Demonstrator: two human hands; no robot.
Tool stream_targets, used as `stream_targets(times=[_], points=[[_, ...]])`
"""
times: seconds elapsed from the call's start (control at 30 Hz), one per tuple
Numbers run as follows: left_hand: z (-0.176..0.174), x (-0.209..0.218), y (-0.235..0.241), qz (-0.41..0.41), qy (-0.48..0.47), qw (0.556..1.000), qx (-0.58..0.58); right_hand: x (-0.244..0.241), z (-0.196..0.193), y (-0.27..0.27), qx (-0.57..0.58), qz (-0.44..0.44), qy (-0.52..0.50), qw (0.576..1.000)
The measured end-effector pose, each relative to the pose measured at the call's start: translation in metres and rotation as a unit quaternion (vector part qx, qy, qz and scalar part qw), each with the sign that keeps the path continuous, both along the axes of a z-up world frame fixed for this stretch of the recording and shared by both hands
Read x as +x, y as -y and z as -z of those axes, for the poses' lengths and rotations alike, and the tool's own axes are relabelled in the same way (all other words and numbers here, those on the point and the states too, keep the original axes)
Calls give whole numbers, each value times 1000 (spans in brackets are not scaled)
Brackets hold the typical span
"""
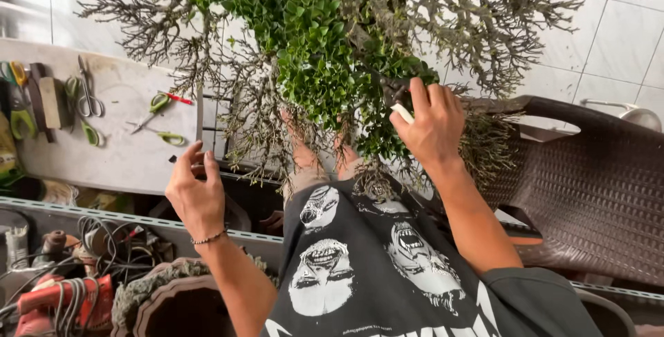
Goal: The person uses red-handled pruning shears to trim the leaves and small branches of a potted plant. They hold the foliage with one hand while cutting with the other, working on different sections of the plant.
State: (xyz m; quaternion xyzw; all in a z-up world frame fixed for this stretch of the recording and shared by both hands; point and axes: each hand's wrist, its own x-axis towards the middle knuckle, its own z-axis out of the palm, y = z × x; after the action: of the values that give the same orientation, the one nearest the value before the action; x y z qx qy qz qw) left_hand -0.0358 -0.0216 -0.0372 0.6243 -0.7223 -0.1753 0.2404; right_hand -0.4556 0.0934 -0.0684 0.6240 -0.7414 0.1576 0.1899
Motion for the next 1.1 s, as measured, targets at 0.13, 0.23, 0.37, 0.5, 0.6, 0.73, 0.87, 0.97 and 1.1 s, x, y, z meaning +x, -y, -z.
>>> stream_targets(times=[0.13, 0.23, 0.37, 0.5, 0.6, 0.73, 0.87, 0.97, 1.1], points=[[2, 4, -6, 10, 2, 1000, 6, 4, -2, 5, -9, -10, -37, 999], [5, 6, 0, 6, 3, 1000, -4, 2, -4, 14, -28, -16, -35, 999], [3, 12, -3, -5, -4, 1000, 9, 5, -4, 12, -17, -24, -19, 999], [-5, -4, 0, -4, -21, 999, 29, 2, 9, 3, 4, -22, 34, 999], [1, -30, 4, 16, -35, 999, 2, 7, -10, 0, 25, -3, 77, 997], [-27, -115, 9, 123, -101, 985, -72, 7, -19, 4, -12, 4, -4, 1000], [-26, -194, 16, 292, -81, 943, -139, 15, -39, 15, 22, 15, 30, 999], [-14, -212, 13, 301, -5, 941, -156, 19, -47, 19, 48, 11, 56, 997], [8, -216, 10, 277, 54, 949, -141, 18, -47, 29, 58, -5, 57, 997]])
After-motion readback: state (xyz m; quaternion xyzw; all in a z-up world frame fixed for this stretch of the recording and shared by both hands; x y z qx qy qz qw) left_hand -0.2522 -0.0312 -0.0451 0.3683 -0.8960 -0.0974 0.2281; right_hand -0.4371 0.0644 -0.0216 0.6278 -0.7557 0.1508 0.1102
